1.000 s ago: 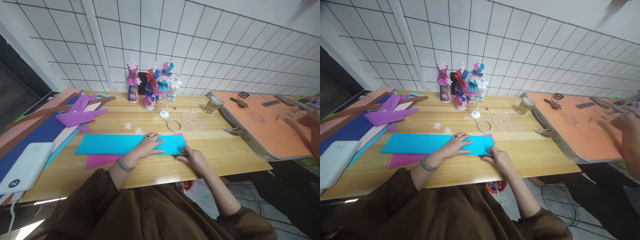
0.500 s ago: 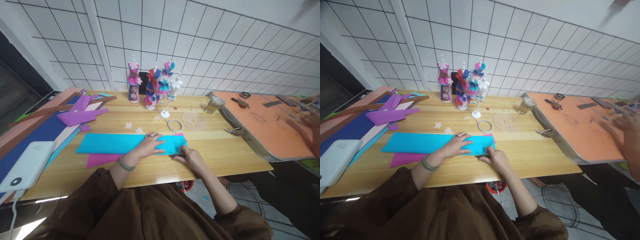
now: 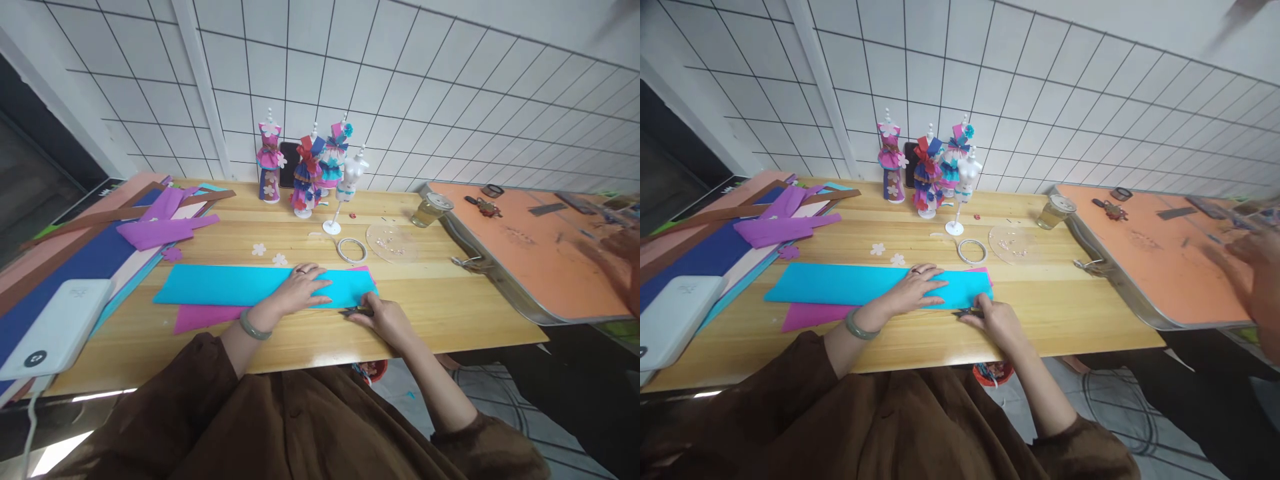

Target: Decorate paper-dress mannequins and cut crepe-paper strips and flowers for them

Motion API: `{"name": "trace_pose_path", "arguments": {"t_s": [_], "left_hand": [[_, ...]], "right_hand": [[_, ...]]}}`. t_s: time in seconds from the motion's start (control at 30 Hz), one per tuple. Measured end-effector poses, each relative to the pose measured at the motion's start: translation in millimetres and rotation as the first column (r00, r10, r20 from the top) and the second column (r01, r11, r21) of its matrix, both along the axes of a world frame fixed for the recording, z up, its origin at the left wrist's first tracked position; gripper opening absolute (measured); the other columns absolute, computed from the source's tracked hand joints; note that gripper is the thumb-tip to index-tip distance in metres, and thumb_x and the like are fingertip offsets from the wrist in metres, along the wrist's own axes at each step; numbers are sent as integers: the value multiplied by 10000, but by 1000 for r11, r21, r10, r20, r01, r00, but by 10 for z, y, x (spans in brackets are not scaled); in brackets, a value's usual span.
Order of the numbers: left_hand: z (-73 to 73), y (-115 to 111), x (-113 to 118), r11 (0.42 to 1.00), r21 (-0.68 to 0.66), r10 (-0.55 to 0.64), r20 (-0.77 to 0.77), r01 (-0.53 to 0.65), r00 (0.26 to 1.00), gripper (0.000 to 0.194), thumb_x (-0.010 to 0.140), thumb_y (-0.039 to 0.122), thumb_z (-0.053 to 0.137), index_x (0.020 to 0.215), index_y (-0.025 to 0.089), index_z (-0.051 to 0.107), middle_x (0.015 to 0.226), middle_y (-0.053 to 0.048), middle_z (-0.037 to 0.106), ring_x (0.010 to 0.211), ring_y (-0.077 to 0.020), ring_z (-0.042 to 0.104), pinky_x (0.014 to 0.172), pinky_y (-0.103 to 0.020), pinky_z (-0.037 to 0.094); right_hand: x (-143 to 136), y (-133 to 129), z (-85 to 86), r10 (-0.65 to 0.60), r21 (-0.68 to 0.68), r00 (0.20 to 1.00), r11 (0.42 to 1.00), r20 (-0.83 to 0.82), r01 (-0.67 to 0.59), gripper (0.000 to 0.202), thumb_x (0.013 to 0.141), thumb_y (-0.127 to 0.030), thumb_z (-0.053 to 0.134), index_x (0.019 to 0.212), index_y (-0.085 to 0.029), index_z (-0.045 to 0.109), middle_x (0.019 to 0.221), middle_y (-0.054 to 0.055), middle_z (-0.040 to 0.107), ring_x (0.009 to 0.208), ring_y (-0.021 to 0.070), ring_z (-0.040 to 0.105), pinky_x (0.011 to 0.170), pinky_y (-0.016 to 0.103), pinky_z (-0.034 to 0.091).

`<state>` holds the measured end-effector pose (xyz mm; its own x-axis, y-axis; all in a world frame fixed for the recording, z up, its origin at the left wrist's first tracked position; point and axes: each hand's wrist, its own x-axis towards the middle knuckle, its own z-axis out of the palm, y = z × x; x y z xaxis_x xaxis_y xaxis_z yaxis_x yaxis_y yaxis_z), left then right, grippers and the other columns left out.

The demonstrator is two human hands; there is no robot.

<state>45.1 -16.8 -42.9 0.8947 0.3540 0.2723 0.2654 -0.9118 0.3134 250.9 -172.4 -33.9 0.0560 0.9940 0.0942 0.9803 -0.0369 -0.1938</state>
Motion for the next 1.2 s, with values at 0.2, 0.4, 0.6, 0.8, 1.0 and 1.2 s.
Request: {"name": "trace_pose_path", "arguments": {"t_s": [0.2, 0.4, 0.6, 0.8, 1.0, 1.2], "left_hand": [[2, -6, 2, 1000, 5, 3, 3, -3, 1000, 478, 822, 568, 378, 1167, 294, 564, 1308, -43, 453, 1229, -232, 328, 1006, -398, 259], [6, -6, 0, 1000, 11, 1, 2, -1, 1000, 476, 821, 568, 379, 1166, 297, 565, 1306, -41, 455, 1231, -232, 327, 1013, -400, 251], [-8, -6, 8, 1000, 7, 4, 5, -4, 1000, 466, 821, 560, 390, 1168, 300, 562, 1309, -41, 452, 1234, -236, 324, 1015, -410, 244], [-13, -7, 4, 1000, 7, 4, 18, -4, 1000, 479, 822, 569, 377, 1172, 298, 560, 1305, -44, 457, 1235, -234, 325, 1011, -406, 250], [-9, -7, 3, 1000, 6, 6, 18, -6, 1000, 462, 825, 557, 384, 1163, 301, 565, 1306, -38, 456, 1232, -229, 331, 1015, -403, 249], [-12, -9, 0, 1000, 1, 12, 13, -12, 1000, 461, 822, 560, 390, 1162, 303, 565, 1304, -35, 458, 1234, -230, 329, 1017, -405, 244]], "right_hand": [[-86, 62, 26, 10, 2, 999, 1000, 38, -10, 439, 759, -633, 457, 900, -218, 491, 683, 47, 674, 592, 217, 629, 489, 252, 321], [-83, 75, 11, 22, 5, 999, 1000, 36, -22, 427, 762, -628, 458, 891, -222, 498, 681, 47, 675, 590, 216, 629, 486, 252, 314], [-48, 45, -18, 28, 29, 997, 999, 67, -30, 400, 783, -608, 442, 870, -224, 513, 659, 48, 668, 583, 211, 625, 494, 253, 322], [-84, 41, -9, 25, 18, 997, 999, 68, -26, 427, 774, -625, 440, 889, -218, 502, 658, 45, 663, 580, 212, 625, 490, 253, 327], [-163, 83, -13, 36, 45, 995, 998, 91, -41, 413, 783, -604, 448, 891, -210, 514, 700, 62, 677, 600, 219, 631, 484, 256, 319], [-168, 101, -17, 41, 57, 994, 997, 101, -47, 384, 797, -586, 442, 869, -217, 522, 672, 50, 671, 587, 208, 627, 481, 252, 307]]}}
